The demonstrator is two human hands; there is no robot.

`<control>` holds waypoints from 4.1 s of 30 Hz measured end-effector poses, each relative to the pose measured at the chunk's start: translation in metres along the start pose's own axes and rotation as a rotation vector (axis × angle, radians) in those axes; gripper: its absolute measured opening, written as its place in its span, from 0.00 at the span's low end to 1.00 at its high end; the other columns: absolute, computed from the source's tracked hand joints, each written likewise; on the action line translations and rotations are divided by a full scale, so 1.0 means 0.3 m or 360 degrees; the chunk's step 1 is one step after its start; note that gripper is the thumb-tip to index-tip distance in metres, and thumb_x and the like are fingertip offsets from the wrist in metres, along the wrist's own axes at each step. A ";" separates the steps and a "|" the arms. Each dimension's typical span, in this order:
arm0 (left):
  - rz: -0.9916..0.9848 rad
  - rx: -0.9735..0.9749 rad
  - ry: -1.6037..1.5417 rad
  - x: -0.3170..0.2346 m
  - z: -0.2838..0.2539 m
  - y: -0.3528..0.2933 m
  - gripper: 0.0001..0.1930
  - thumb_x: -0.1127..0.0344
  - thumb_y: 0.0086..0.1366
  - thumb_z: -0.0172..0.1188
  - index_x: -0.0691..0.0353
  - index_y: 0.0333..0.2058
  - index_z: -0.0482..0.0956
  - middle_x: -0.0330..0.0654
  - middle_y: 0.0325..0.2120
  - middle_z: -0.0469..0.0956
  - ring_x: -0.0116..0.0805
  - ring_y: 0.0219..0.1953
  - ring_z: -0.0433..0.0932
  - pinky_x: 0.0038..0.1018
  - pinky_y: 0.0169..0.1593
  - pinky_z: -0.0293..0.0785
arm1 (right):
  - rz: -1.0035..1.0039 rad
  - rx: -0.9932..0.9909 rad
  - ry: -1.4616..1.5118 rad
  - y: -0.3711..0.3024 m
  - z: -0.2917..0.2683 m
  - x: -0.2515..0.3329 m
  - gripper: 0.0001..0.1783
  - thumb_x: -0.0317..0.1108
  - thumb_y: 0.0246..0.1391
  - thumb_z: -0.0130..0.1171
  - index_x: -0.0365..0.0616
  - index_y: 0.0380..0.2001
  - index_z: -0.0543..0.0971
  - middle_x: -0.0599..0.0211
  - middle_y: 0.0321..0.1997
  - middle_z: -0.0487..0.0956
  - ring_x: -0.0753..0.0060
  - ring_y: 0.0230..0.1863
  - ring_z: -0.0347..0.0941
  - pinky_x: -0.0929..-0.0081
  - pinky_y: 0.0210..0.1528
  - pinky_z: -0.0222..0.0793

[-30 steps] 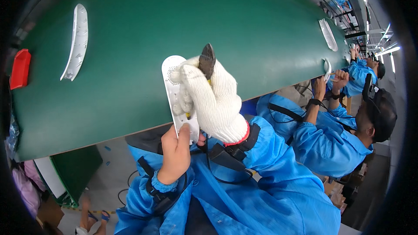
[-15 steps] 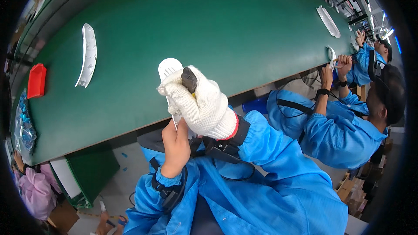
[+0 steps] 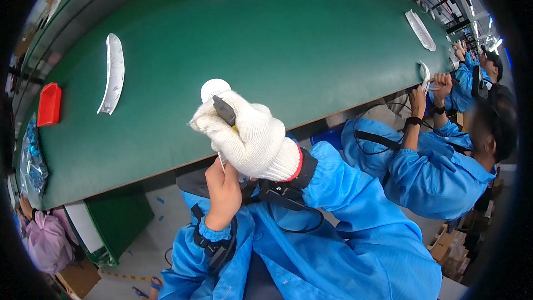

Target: The recorder uses pliers and a hand-held tool to trim and finish white plastic parts on an assembly line.

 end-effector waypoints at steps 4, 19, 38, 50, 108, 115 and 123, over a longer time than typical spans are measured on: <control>-0.0012 -0.0007 -0.0002 0.004 0.004 0.004 0.15 0.67 0.76 0.44 0.73 0.39 0.77 0.45 0.24 0.82 0.29 0.25 0.80 0.27 0.32 0.74 | -0.0135 0.0105 -0.0066 0.006 0.005 -0.012 0.12 0.31 0.63 0.58 0.34 0.45 0.77 0.61 0.35 0.84 0.76 0.31 0.79 0.77 0.36 0.75; 0.0619 -0.0088 0.1040 -0.450 -0.331 0.264 0.12 0.73 0.67 0.54 0.74 0.46 0.78 0.45 0.36 0.81 0.28 0.39 0.78 0.27 0.43 0.75 | 0.0406 -0.0599 0.1022 0.422 -0.330 -0.249 0.12 0.41 0.69 0.52 0.42 0.41 0.73 0.76 0.21 0.65 0.78 0.21 0.64 0.67 0.28 0.72; 0.1200 -0.0462 0.2644 -0.644 -0.469 1.198 0.15 0.70 0.60 0.61 0.56 0.47 0.83 0.43 0.49 0.80 0.43 0.59 0.71 0.55 0.64 0.62 | 0.0427 -0.0504 0.1124 0.431 -0.328 -0.240 0.13 0.41 0.68 0.53 0.41 0.40 0.73 0.74 0.22 0.67 0.78 0.20 0.63 0.66 0.27 0.71; 0.0825 -0.0451 0.2468 -0.605 -0.601 0.569 0.14 0.59 0.59 0.68 0.63 0.33 0.75 0.47 0.29 0.79 0.50 0.34 0.79 0.43 0.37 0.76 | 0.0359 -0.0534 0.1045 0.437 -0.330 -0.231 0.14 0.41 0.68 0.54 0.40 0.41 0.73 0.75 0.22 0.64 0.78 0.20 0.62 0.67 0.27 0.70; -0.0449 0.0681 -0.1514 0.099 0.009 0.025 0.38 0.37 0.76 0.33 0.62 0.70 0.52 0.47 0.65 0.66 0.42 0.62 0.72 0.42 0.65 0.69 | 0.0236 -0.0198 0.0321 0.088 0.086 -0.079 0.17 0.41 0.70 0.51 0.34 0.41 0.75 0.61 0.26 0.76 0.72 0.23 0.74 0.72 0.28 0.75; -0.0349 0.0878 -0.1823 0.122 0.029 0.043 0.38 0.35 0.75 0.33 0.63 0.66 0.60 0.47 0.55 0.75 0.40 0.53 0.78 0.39 0.55 0.77 | 0.0113 -0.0153 0.0219 0.077 0.077 -0.038 0.17 0.40 0.70 0.49 0.33 0.40 0.75 0.61 0.27 0.77 0.72 0.23 0.74 0.74 0.26 0.73; -0.0524 0.0528 -0.1544 0.098 0.029 0.041 0.37 0.35 0.75 0.31 0.65 0.59 0.67 0.47 0.42 0.80 0.37 0.40 0.82 0.34 0.45 0.80 | 0.0195 -0.0131 0.0161 0.088 0.080 -0.064 0.17 0.41 0.69 0.51 0.36 0.39 0.76 0.65 0.27 0.78 0.76 0.23 0.75 0.76 0.26 0.72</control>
Point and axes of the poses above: each hand's wrist, its own y-axis towards the middle knuckle, its own z-axis out of the palm, x = y × z, the point moved 6 cm from there along y, towards the middle knuckle
